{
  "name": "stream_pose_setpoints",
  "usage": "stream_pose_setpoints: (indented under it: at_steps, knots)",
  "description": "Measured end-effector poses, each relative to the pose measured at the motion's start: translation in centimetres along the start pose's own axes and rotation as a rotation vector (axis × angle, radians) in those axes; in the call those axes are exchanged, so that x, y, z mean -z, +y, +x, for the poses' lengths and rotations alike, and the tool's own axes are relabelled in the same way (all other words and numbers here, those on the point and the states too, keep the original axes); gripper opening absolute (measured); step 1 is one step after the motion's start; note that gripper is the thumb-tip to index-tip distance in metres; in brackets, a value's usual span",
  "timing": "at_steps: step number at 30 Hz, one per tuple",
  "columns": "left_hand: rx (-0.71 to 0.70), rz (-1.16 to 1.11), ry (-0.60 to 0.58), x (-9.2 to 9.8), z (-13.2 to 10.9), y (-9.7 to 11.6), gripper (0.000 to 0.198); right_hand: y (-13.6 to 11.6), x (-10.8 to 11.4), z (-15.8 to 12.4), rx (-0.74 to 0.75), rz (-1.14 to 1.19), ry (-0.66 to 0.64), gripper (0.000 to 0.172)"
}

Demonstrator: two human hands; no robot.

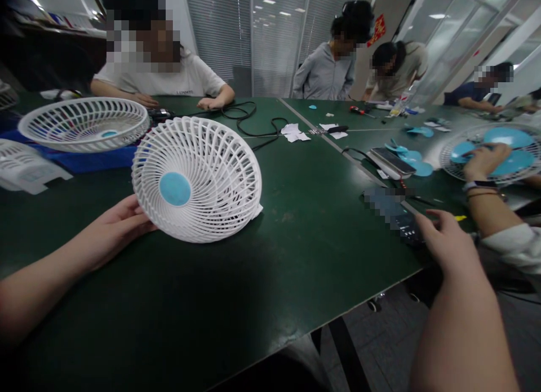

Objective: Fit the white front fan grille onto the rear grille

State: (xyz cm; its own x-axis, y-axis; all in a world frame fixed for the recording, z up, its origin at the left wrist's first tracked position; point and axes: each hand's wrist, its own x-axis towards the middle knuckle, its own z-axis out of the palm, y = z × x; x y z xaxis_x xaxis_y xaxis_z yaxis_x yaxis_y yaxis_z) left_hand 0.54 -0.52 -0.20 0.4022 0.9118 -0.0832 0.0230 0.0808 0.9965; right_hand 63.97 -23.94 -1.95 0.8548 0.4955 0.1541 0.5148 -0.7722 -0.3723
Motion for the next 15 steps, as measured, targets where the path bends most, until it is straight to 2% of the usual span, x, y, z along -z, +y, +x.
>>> stream_pose_setpoints:
  at_steps: [2, 4, 9, 12, 15]
  knots:
    - [-0.020, 0.037, -0.009, -0.1, 0.0, -0.1, 0.052, -0.4, -0.1, -0.7, 0.067, 0.007, -0.068, 0.096]
    - [-0.027, 0.066, -0.006, -0.1, 0.0, -0.1, 0.053, -0.6, -0.5, -1.7, 0.156, 0.003, -0.050, 0.115]
    - [-0.018, 0.109, 0.003, -0.2, 0.1, -0.1, 0.057, -0.7, -1.0, -2.5, 0.200, -0.001, 0.017, 0.115]
    - [-0.013, 0.099, -0.006, -0.3, 0.1, 0.0, 0.057, -0.6, -0.8, -1.3, 0.263, 0.010, -0.042, 0.111]
    - [-0.011, 0.097, 0.011, -0.4, 0.0, 0.1, 0.058, -0.2, -0.5, 0.3, 0.239, 0.046, -0.109, 0.115]
